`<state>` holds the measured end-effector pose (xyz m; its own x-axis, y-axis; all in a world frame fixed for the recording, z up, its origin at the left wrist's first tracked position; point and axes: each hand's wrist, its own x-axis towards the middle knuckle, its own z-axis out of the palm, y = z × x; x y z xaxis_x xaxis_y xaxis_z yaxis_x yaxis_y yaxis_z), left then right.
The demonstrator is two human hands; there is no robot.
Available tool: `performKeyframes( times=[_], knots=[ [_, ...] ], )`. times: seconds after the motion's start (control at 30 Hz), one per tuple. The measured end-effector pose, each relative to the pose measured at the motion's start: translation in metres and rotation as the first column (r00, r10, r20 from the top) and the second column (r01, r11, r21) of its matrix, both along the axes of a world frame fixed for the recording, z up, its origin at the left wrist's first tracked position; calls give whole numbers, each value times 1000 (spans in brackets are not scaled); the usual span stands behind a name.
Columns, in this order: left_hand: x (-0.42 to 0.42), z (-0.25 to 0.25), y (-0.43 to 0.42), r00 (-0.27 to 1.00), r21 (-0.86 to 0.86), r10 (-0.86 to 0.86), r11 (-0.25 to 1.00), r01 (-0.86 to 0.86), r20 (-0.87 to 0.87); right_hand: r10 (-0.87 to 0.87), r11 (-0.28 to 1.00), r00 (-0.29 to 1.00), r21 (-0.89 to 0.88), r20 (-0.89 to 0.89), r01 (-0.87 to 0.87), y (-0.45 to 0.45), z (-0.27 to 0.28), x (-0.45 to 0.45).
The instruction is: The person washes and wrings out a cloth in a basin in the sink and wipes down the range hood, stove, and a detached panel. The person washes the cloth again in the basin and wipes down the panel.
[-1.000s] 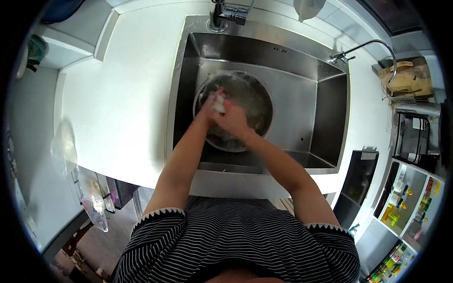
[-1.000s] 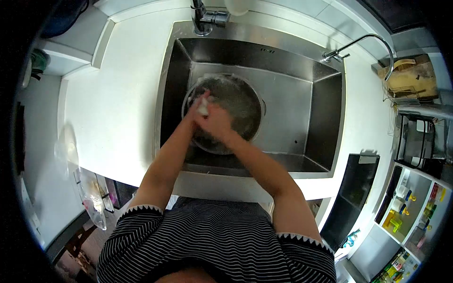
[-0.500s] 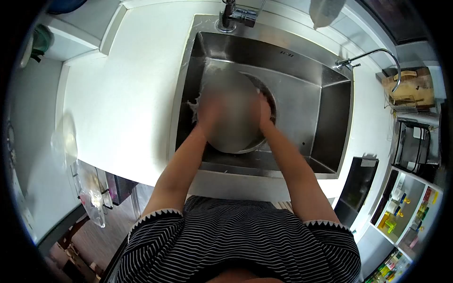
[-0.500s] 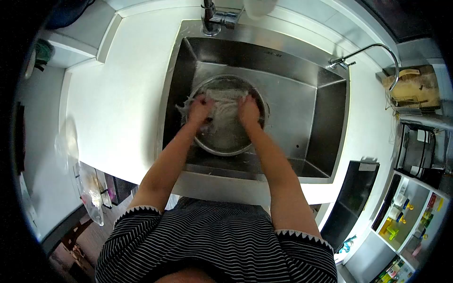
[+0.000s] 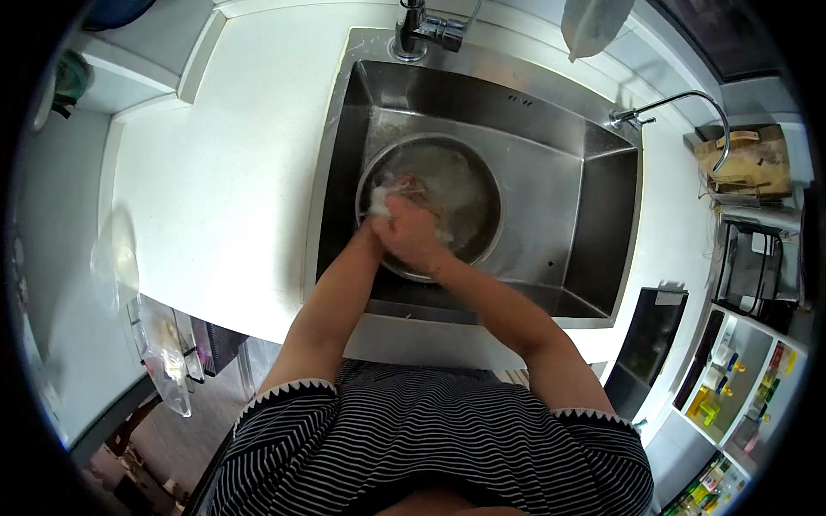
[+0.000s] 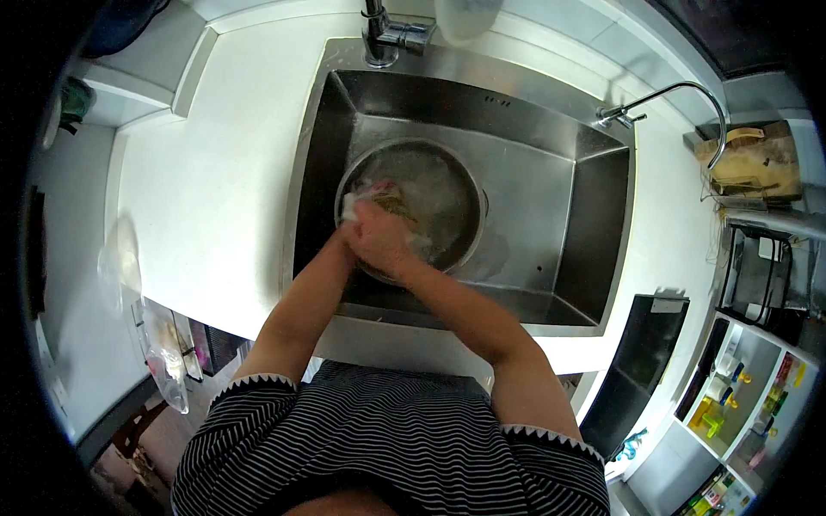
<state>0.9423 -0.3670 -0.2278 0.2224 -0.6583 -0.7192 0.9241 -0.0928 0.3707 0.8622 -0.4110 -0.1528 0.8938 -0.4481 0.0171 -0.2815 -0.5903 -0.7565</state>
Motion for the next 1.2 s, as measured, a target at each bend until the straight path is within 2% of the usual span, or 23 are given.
performKeyframes(
  times=[0.07, 0.17, 0.23, 0.3, 0.33, 0.37, 0.4, 0.43, 0.47, 0.53, 0.6, 0.63, 0.67, 0.7, 0.73, 0.8, 0.83, 0.87, 0.97, 1.03, 1.1, 1.13, 1.2],
  knots=[
    [-1, -13, 6, 997, -35, -22, 999, 25, 78, 20, 991, 992, -134, 121, -4, 11, -14, 3],
    [-3, -16, 2, 981, 141, -80, 989, 55, 178, -367, 929, 919, -110, -144, 354, -21, -59, 11],
    [-4, 5, -5, 972, 362, -129, 931, 51, 195, -9, 974, 894, -205, -449, -94, -75, -94, 0],
    [-1, 54, -13, 972, 408, -67, 912, -31, 223, -52, 972, 836, -221, -546, -85, -94, -98, -15],
    [-1, 62, -13, 970, 431, -37, 899, -72, 239, -93, 984, 841, -176, -532, -2, -101, -89, -21],
    [1, 53, -11, 865, 477, -190, 877, -64, 465, -133, 989, 843, -129, -521, 77, -108, -79, -26],
    [4, 38, -7, 685, 521, -338, 851, -70, 645, -175, 985, 842, -80, -510, 156, -110, -71, -28],
    [6, 28, -4, 446, 562, -471, 822, -91, 761, -232, 966, 886, -201, -400, 162, -102, -89, -31],
    [3, 18, -5, 363, 680, -646, 732, 46, 671, -274, 931, 920, -317, -279, 181, -87, -117, -36],
    [-3, 12, -9, 120, 854, -895, 447, 265, 431, -167, 900, 954, -433, -248, 45, -72, -117, -46],
    [1, 19, -11, 80, 883, -941, 337, 327, 329, 93, 872, 897, -399, -432, -283, -72, -103, -54],
    [2, 22, -10, 56, 893, -960, 275, 357, 273, 10, 934, 893, -315, -449, -169, -77, -104, -50],
    [2, 19, -8, 361, 780, -863, 485, 395, 354, -70, 973, 877, -225, -476, -45, -86, -106, -44],
    [1, 15, -5, 638, 640, -678, 680, 357, 365, -144, 987, 847, -138, -512, 84, -90, -107, -43],
    [1, 10, -4, 850, 489, -427, 837, 243, 309, -116, 993, 833, -44, -541, 109, -84, -93, -37],
    [1, 3, -5, 982, 327, -148, 939, 102, 117, -53, 978, 808, 134, -587, 162, -58, -48, -7],
    [0, -1, -5, 1000, 260, -9, 966, 9, -3, -74, 976, 921, 164, -382, 146, -38, -44, -4],
    [-1, -6, -4, 998, 167, -40, 986, 30, 56, -93, 974, 983, 191, -156, 123, -17, -41, -6],
    [-4, -21, 6, 963, -102, -97, 987, 126, 251, 72, 993, 971, -108, 229, -48, 13, -11, -2],
    [-6, -26, 10, 919, -266, -104, 939, 217, 381, 54, 965, 998, -259, 21, -47, -7, -30, 2],
    [-4, -3, 0, 927, 106, -214, 976, 190, 308, -98, 991, 972, -107, -215, 76, -47, -50, 10],
    [-3, 15, -6, 932, 291, -257, 940, 179, 257, -190, 965, 911, 102, -366, 242, -69, -56, 11],
    [-3, 62, -13, 915, 442, -169, 897, -11, 366, -86, 991, 854, -130, -513, 22, -97, -62, -4]
  ],
)
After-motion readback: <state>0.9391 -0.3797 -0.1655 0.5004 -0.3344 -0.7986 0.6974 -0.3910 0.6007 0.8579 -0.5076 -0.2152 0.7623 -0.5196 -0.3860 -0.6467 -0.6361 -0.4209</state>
